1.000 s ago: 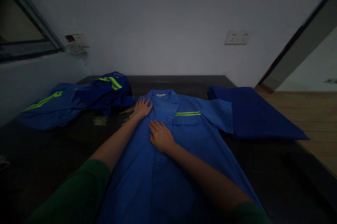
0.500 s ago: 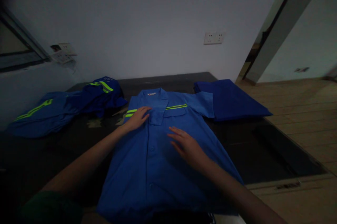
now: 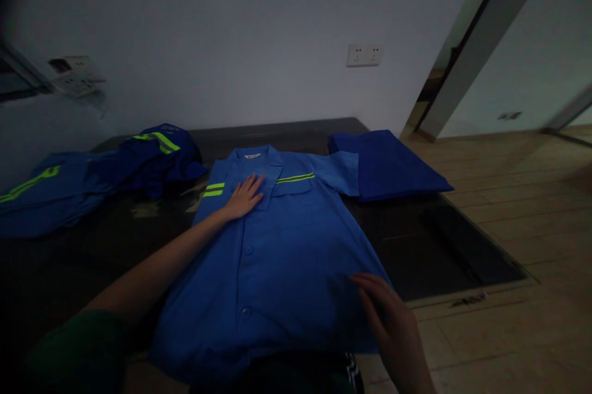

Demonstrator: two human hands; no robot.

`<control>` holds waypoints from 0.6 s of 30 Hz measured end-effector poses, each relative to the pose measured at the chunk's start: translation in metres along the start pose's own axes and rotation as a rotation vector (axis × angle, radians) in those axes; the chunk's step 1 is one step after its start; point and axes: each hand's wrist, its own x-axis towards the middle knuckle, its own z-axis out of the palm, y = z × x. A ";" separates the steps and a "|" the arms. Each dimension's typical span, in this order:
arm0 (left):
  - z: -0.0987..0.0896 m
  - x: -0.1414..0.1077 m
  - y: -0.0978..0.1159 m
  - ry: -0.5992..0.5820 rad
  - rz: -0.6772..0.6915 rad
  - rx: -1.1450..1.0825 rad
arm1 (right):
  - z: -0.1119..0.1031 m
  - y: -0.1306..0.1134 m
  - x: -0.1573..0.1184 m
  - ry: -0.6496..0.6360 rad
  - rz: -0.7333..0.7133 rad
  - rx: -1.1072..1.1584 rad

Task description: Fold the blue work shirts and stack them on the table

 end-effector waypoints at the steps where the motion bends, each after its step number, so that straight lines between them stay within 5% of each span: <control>1: -0.003 0.003 0.003 -0.002 -0.027 -0.015 | -0.004 0.003 -0.005 0.036 0.034 -0.009; 4: -0.015 0.016 0.035 0.065 0.072 -0.012 | -0.016 0.016 -0.023 0.156 0.214 -0.049; 9: -0.015 0.045 0.149 0.046 0.497 0.009 | -0.030 0.050 -0.047 0.088 0.463 -0.099; 13: 0.007 0.069 0.227 0.062 0.489 0.067 | -0.022 0.062 -0.057 0.010 0.546 0.021; 18: 0.031 0.089 0.263 0.072 0.376 0.020 | -0.006 0.038 -0.060 0.069 0.464 0.278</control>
